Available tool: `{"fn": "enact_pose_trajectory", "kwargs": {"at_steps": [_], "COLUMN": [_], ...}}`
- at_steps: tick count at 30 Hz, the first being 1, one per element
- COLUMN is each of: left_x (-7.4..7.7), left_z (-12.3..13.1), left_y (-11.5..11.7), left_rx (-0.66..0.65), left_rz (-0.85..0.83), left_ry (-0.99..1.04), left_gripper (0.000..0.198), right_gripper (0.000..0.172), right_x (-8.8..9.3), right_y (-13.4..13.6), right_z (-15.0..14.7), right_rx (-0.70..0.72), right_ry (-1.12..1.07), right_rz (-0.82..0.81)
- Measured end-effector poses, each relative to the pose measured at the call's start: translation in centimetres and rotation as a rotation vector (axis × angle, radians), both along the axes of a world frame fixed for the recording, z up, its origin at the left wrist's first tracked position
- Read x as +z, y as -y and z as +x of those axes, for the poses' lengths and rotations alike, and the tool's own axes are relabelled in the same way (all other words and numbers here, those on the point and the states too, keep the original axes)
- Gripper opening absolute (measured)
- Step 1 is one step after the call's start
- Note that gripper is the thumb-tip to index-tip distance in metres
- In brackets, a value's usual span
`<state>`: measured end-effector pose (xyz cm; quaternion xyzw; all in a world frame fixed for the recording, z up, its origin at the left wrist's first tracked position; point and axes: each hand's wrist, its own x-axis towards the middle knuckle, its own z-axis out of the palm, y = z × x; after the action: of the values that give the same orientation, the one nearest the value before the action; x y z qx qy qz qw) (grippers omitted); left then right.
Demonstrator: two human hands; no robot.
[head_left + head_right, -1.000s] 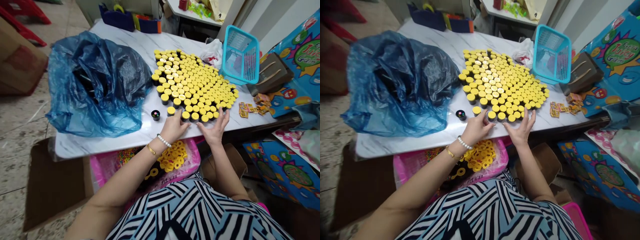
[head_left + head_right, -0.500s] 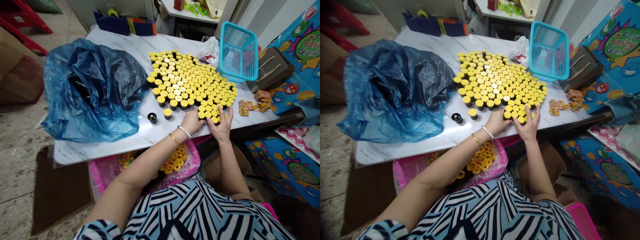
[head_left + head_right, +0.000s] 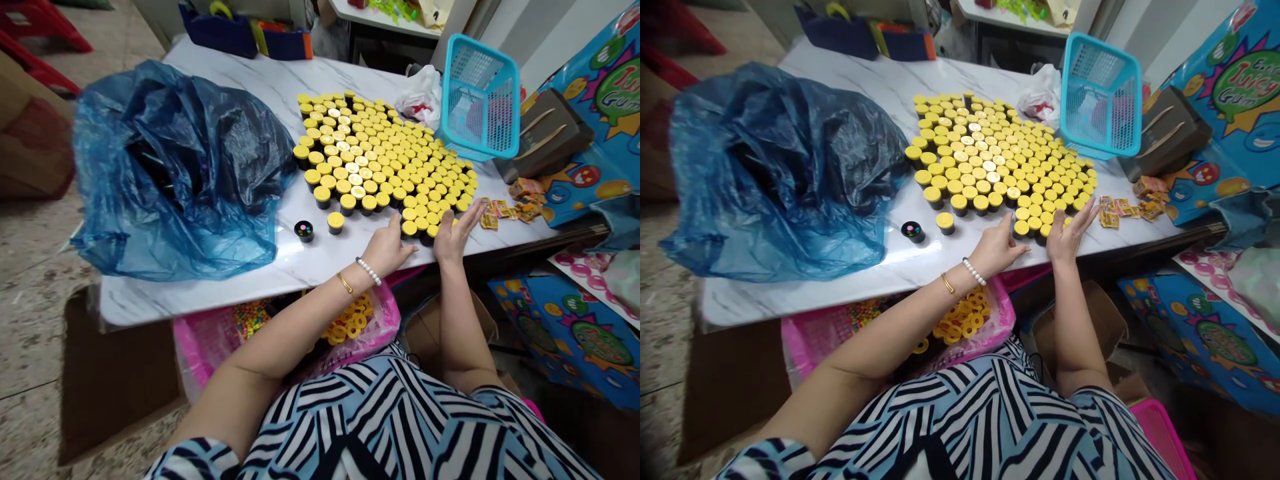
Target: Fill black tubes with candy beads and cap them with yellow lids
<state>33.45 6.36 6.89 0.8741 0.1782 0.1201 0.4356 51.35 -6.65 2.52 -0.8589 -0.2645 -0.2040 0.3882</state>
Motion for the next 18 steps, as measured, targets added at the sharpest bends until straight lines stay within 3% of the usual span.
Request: {"fn": "enact_pose_trajectory", "kwargs": {"at_steps": [4, 8, 12, 18], "left_x": [-0.2, -0.1, 0.4, 1.4], "left_z": [-0.2, -2.1, -3.0, 0.3], "left_y": [0.2, 0.2, 0.2, 0.1], "left_rx": [-0.016, -0.063, -0.041, 0.043], "left_rz": [-0.039, -0.091, -0.129, -0.46], "left_ry": [0.028, 0.07, 0.059, -0.022], "left_gripper": [0.1, 0.098, 0.071, 0.04], "right_gripper": [0.087, 0.084, 0.089, 0.091], "right_x": [0.8, 1.2, 0.9, 0.9], "right_y": [0.2, 1.7, 2.1, -1.4], "right_z": [2.2, 2.3, 2.5, 4.8], "right_rx": [0.118, 0.149, 0.047, -0.068], "right_ry": [-0.035, -0.086, -0.219, -0.371], "right_rz": [-0.044, -0.026, 0.172, 0.249]}}
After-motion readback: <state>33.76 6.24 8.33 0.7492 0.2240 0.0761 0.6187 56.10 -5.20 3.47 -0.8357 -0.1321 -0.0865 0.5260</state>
